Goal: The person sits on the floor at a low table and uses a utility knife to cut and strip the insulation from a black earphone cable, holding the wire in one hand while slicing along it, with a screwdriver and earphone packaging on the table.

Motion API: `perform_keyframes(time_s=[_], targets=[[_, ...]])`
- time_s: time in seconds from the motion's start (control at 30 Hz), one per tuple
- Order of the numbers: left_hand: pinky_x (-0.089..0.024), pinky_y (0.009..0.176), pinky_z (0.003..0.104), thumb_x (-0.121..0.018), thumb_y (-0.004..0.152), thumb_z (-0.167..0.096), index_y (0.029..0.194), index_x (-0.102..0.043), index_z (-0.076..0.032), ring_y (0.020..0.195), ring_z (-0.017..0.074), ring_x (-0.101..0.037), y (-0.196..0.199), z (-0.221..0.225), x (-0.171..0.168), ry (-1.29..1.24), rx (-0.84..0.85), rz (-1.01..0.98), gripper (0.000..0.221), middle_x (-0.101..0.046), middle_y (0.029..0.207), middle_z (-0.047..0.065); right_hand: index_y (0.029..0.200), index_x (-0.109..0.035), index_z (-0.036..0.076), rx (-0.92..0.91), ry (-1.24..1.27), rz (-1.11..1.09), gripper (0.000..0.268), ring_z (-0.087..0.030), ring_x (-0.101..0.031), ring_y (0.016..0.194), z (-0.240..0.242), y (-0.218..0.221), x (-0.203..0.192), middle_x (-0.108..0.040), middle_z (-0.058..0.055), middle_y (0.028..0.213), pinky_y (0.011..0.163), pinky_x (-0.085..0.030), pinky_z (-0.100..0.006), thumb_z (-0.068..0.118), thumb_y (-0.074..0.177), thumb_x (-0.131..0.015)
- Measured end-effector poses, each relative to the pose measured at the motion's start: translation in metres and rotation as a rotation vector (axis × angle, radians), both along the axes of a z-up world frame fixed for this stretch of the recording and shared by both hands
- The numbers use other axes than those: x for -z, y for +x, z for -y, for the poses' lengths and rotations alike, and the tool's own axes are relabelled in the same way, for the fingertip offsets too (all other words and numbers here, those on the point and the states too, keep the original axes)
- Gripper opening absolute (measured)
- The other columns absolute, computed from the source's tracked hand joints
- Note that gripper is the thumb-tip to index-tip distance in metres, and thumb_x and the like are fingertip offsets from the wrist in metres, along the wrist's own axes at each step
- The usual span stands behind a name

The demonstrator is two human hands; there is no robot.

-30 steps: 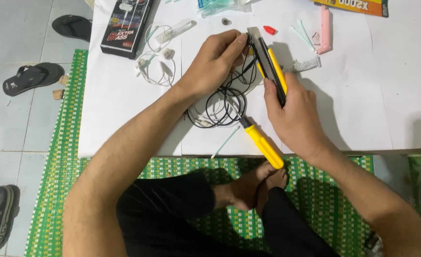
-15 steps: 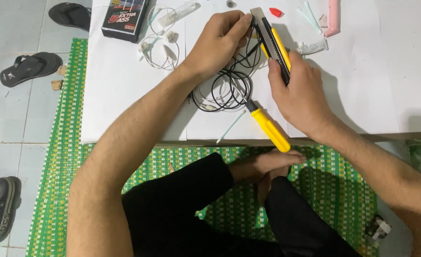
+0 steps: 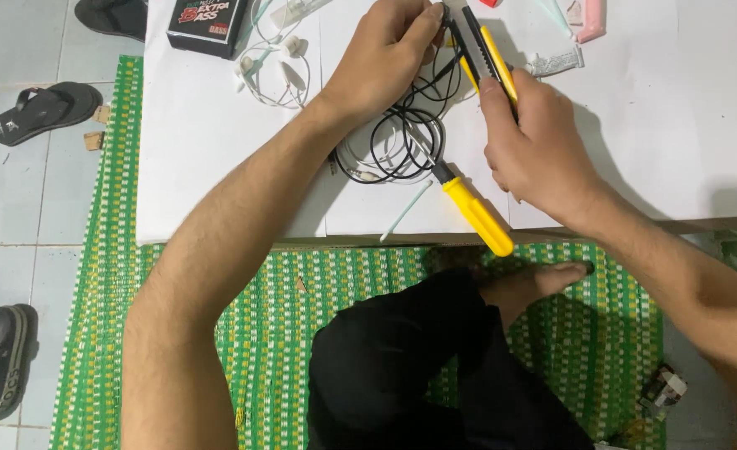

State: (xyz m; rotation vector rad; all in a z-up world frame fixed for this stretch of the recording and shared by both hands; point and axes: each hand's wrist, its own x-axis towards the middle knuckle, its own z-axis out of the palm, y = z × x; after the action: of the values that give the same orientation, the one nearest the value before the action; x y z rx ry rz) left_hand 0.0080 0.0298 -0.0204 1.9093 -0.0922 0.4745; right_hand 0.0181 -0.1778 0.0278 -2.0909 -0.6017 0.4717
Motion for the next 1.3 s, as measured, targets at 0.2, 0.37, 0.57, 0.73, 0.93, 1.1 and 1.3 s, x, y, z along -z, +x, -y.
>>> perform_keyframes(time_s=[0.2,0.37,0.57,0.73,0.93,1.1,1.3], targets=[[-0.045,0.051,0.022,-0.047,0.104,-0.031,0.095,-0.067,-0.005,0.061,0.0064,-0.053,0.001,-0.001,0.004,-0.019,0.012,-0.027,0.034,-0.06,0.074,-0.001,0.098,-0.043,0.005,0.003,-0.046,-0.142,0.02,-0.019,-0.045,0.038,0.005,0.003,-0.007,-0.051,-0.009,0.059,0.03,-0.035,-0.033,0.021,0.11,-0.038],[-0.044,0.05,0.022,-0.044,0.107,-0.03,0.097,-0.067,-0.004,0.059,0.0063,-0.051,-0.003,0.001,-0.002,0.045,0.033,0.043,0.035,-0.056,0.072,-0.001,0.107,-0.048,0.004,-0.057,-0.069,-0.224,0.017,-0.023,-0.055,0.041,0.005,0.01,-0.018,-0.059,-0.012,0.06,0.036,-0.044,-0.035,0.018,0.11,-0.038],[-0.042,0.048,0.022,-0.044,0.107,-0.03,0.099,-0.068,-0.005,0.059,0.0059,-0.05,-0.006,0.002,-0.001,0.061,0.037,0.036,0.036,-0.057,0.072,-0.001,0.107,-0.051,0.001,-0.127,-0.018,-0.293,0.018,-0.028,-0.064,0.045,0.005,0.017,-0.015,-0.06,-0.015,0.061,0.039,-0.051,-0.036,0.018,0.106,-0.046],[-0.042,0.048,0.021,-0.047,0.103,-0.031,0.095,-0.069,-0.008,0.057,0.0058,-0.053,-0.004,0.001,-0.001,-0.014,0.0,-0.026,0.032,-0.06,0.07,-0.001,0.1,-0.055,0.001,-0.152,-0.004,-0.217,0.017,-0.024,-0.058,0.039,0.0,0.02,-0.017,-0.059,-0.012,0.059,0.035,-0.044,-0.033,0.016,0.107,-0.051],[-0.036,0.045,0.02,-0.043,0.106,-0.03,0.096,-0.066,-0.008,0.056,0.0042,-0.045,0.0,-0.001,0.003,-0.127,0.065,-0.082,0.033,-0.053,0.07,-0.002,0.106,-0.053,-0.002,-0.215,-0.041,-0.177,0.019,-0.024,-0.055,0.036,0.002,0.034,-0.021,-0.058,-0.012,0.061,0.028,-0.042,-0.035,0.016,0.11,-0.049],[-0.038,0.046,0.018,-0.041,0.106,-0.038,0.099,-0.063,-0.007,0.054,0.0032,-0.044,-0.001,0.002,-0.008,-0.155,0.085,-0.053,0.039,-0.052,0.07,-0.003,0.098,-0.052,-0.002,-0.089,-0.073,-0.286,0.016,-0.025,-0.051,0.039,-0.002,0.036,-0.024,-0.057,-0.014,0.063,0.032,-0.036,-0.037,0.013,0.101,-0.048],[-0.031,0.043,0.019,-0.038,0.108,-0.03,0.103,-0.059,-0.01,0.054,0.0019,-0.04,-0.002,-0.002,-0.012,-0.242,0.122,-0.132,0.029,-0.055,0.076,-0.003,0.089,-0.046,0.004,-0.163,0.093,-0.324,0.012,-0.016,-0.039,0.034,-0.003,0.047,0.0,-0.048,-0.007,0.057,0.027,-0.028,-0.032,0.011,0.099,-0.046]])
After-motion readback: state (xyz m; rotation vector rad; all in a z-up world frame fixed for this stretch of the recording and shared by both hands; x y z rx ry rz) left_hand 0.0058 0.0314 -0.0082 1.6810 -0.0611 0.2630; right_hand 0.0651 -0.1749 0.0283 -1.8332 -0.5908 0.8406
